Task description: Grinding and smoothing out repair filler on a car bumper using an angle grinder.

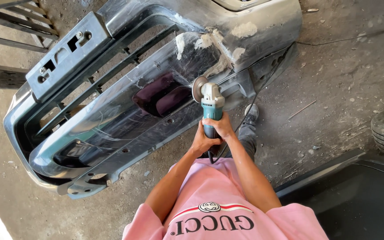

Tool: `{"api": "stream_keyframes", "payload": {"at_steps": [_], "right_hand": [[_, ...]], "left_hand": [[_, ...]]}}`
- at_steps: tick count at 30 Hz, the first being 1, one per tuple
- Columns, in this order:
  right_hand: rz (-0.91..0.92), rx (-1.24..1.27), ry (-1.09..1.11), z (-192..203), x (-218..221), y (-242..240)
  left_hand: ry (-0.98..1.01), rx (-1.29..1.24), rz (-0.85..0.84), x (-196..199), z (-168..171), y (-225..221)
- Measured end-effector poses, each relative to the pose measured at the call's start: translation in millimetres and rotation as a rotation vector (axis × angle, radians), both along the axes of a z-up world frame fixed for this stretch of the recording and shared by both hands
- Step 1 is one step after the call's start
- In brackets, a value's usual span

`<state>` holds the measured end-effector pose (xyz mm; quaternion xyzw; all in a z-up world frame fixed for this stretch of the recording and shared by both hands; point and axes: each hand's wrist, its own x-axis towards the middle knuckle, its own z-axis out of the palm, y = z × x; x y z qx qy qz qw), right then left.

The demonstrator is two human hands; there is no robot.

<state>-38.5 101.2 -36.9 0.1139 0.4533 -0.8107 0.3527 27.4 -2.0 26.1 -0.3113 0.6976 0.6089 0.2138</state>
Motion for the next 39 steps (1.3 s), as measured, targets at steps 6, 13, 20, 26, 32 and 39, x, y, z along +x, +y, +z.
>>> {"api": "stream_keyframes", "payload": {"at_steps": [6,13,20,26,32,39], "right_hand": [[0.007,0.045,0.057,10,-12,0],[-0.023,0.065,0.038,11,-29,11],[-0.075,0.072,0.031,2,-53,28],[-0.153,0.076,-0.074,17,-59,30],[-0.135,0.081,-0.096,3,-30,10],[-0.069,0.049,0.005,8,3,-17]], "left_hand": [[-0.019,0.056,0.023,-10,8,0],[0.086,0.048,-0.027,-28,-5,3],[0.037,0.016,-0.046,-59,-12,19],[-0.040,0.036,-0.080,-73,-7,20],[-0.008,0.004,-0.086,-39,-9,2],[0.020,-0.089,-0.086,-2,1,-23]]}}
